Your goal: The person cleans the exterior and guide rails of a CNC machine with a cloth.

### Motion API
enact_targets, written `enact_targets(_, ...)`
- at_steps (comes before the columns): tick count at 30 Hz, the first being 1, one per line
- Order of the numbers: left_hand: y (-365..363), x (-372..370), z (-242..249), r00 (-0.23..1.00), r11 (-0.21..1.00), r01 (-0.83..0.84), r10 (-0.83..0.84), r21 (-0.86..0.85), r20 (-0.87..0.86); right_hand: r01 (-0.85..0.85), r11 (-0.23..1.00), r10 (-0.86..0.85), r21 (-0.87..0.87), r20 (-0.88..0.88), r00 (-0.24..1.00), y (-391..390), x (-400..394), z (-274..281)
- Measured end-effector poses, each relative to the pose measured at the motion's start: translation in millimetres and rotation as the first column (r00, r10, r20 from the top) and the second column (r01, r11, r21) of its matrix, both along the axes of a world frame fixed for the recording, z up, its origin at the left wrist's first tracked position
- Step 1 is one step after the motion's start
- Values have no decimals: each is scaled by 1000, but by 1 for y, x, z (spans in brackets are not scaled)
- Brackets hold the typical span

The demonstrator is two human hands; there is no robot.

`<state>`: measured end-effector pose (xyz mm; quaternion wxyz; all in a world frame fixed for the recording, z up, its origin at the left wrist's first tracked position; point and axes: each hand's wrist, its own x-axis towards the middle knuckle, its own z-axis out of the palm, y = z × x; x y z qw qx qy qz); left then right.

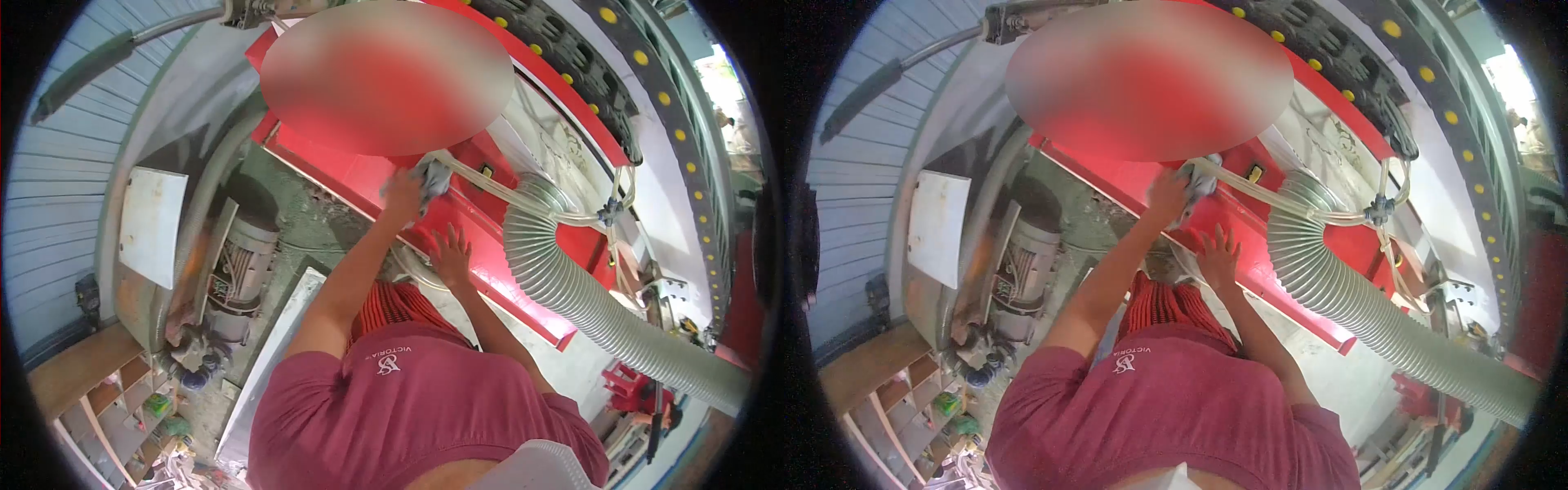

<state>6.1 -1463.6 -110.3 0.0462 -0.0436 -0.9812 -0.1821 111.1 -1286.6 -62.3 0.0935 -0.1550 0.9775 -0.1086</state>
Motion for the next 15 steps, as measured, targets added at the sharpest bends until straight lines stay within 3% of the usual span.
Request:
enact_targets(1,-18,27,32,936,985,-156,125,71,328,-8,1000,8,-26,-5,1000,8,8,-1)
enact_targets(2,-47,52,-6,894,995,-97,77,23,441,31,964,4,-262,131,991,16,14,-4)
enact_targets(3,-76,86,-14,881,942,-239,108,235,462,98,874,36,-476,265,964,17,16,-8)
enact_targets(4,-95,116,-14,867,825,-365,131,432,481,85,861,54,-502,256,965,11,13,-4)
enact_targets(5,-100,136,-15,809,702,-524,235,482,538,297,700,104,-649,504,857,5,12,9)
enact_targets(6,-103,156,-14,731,544,-662,318,515,604,529,513,219,-675,700,680,0,15,29)
enact_targets(7,-97,168,2,723,545,-672,334,502,605,731,428,295,-531,847,442,-13,12,69)
enact_targets(8,-81,171,34,738,444,-662,242,604,630,729,429,309,-533,845,436,-25,11,70)
enact_targets(10,-42,167,30,796,387,-595,162,704,583,788,368,456,-494,834,310,-42,3,74)
enact_targets(11,-25,160,8,830,446,-546,174,709,530,780,371,460,-504,829,317,-43,0,74)
enact_targets(12,-14,148,39,838,446,-536,178,717,516,742,313,456,-592,779,430,-43,-7,73)
enact_targets(13,-6,137,101,860,456,-492,118,742,497,695,251,445,-674,718,536,-44,-15,72)
enact_targets(14,-3,127,136,877,464,-445,53,766,477,687,245,445,-684,709,547,-42,-23,71)
enact_targets(15,-9,111,125,881,467,-435,47,770,470,728,193,435,-658,722,538,-34,-31,68)
